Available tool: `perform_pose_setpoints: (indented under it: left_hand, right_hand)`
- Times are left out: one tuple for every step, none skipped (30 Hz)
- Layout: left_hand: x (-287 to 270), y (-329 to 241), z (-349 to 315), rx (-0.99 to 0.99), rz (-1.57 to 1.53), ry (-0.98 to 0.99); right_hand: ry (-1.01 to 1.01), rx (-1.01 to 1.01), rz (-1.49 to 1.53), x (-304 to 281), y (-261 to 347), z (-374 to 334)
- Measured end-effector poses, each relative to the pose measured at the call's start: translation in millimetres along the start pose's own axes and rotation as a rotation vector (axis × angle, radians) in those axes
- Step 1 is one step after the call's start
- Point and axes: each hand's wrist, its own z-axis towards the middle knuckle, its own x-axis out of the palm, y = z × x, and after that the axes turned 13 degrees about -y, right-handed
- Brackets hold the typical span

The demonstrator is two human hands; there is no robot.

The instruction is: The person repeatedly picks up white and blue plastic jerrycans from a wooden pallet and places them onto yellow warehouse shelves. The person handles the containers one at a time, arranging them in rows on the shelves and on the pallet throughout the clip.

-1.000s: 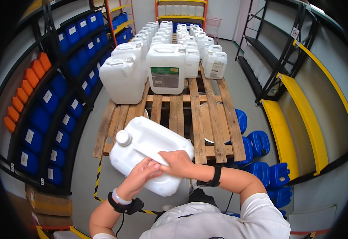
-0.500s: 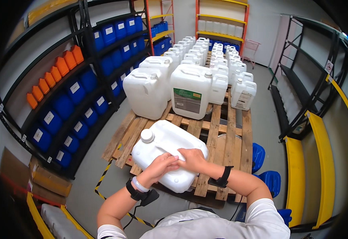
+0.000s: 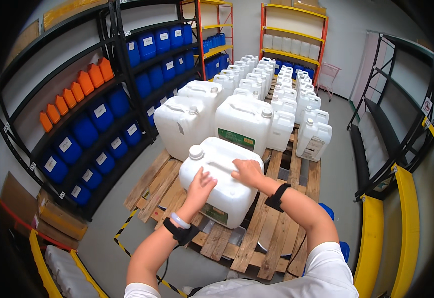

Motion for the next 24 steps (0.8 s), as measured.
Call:
perform_pose_setpoints:
  left_hand:
    - [-4,13,4,0.186,0.217,-0.094]
    - [-7,23,8,0.377,0.433,-0.188]
    - [-7,32,12,0.569,0.648,-0.281]
    - [-8,44,17,0.418,0.556,-0.259]
    - [-11,60,27,0.266,0.343,-0.206]
    - [-11,78,39,0.115,0.125,-0.148]
    - [-8,89,48,-0.038,-0.097,-0.081]
    - [14,37,32,-0.451,-0.119,-0.132]
    - [23,47,44,-0.54,-0.167,-0.087]
    - [19,59,53,-0.62,-0.219,-0.079]
    - [21,62,60,-0.703,-0.271,-0.054]
    - [23,66,64,-0.686,-0.294,-0.008]
    - [28,66,66,-0.671,-0.311,0.041]
    - [32,65,68,-0.655,-0.329,0.09]
    - [37,64,71,-0.65,-0.32,0.094]
    - [41,61,72,-0.646,-0.31,0.099]
    - [46,59,74,-0.642,-0.3,0.103]
    - [49,59,77,-0.647,-0.293,0.109]
    - [52,59,81,-0.648,-0.287,0.114]
    - [53,59,84,-0.65,-0.281,0.119]
    - [55,59,88,-0.639,-0.262,0.105]
    - [55,59,90,-0.63,-0.243,0.09]
    - [56,58,93,-0.621,-0.226,0.073]
    - [55,57,97,-0.619,-0.221,0.09]
  right_hand:
    - [-0.002,-0.017,-0.013,4,-10,9]
    - [0.044,-0.017,-0.059,7,-20,20]
    - [0.054,-0.022,-0.087,9,-31,29]
    - [0.066,-0.034,-0.108,11,-36,39]
    - [0.078,-0.049,-0.124,15,-39,50]
    - [0.037,-0.089,-0.123,22,-44,58]
    - [0.04,-0.095,-0.138,27,-49,64]
    - [0.043,-0.088,-0.171,25,-61,67]
    - [0.046,-0.081,-0.203,23,-73,69]
    - [0.038,-0.101,-0.192,27,-68,75]
    - [0.029,-0.109,-0.193,28,-69,78]
    - [0.021,-0.117,-0.195,29,-70,82]
    - [0.022,-0.123,-0.196,29,-73,83]
    - [0.024,-0.129,-0.197,29,-76,85]
    - [0.025,-0.135,-0.198,29,-79,87]
    - [0.024,-0.143,-0.203,29,-82,89]
    - [0.022,-0.151,-0.207,29,-84,90]
    - [0.021,-0.159,-0.212,28,-87,92]
    - [0.014,-0.148,-0.203,29,-90,94]
    - [0.008,-0.138,-0.193,29,-92,95]
    - [0.001,-0.127,-0.183,30,-94,96]
    - [-0.006,-0.124,-0.182,30,-94,97]
    - [-0.012,-0.121,-0.18,31,-93,97]
    - [-0.019,-0.119,-0.178,32,-93,99]
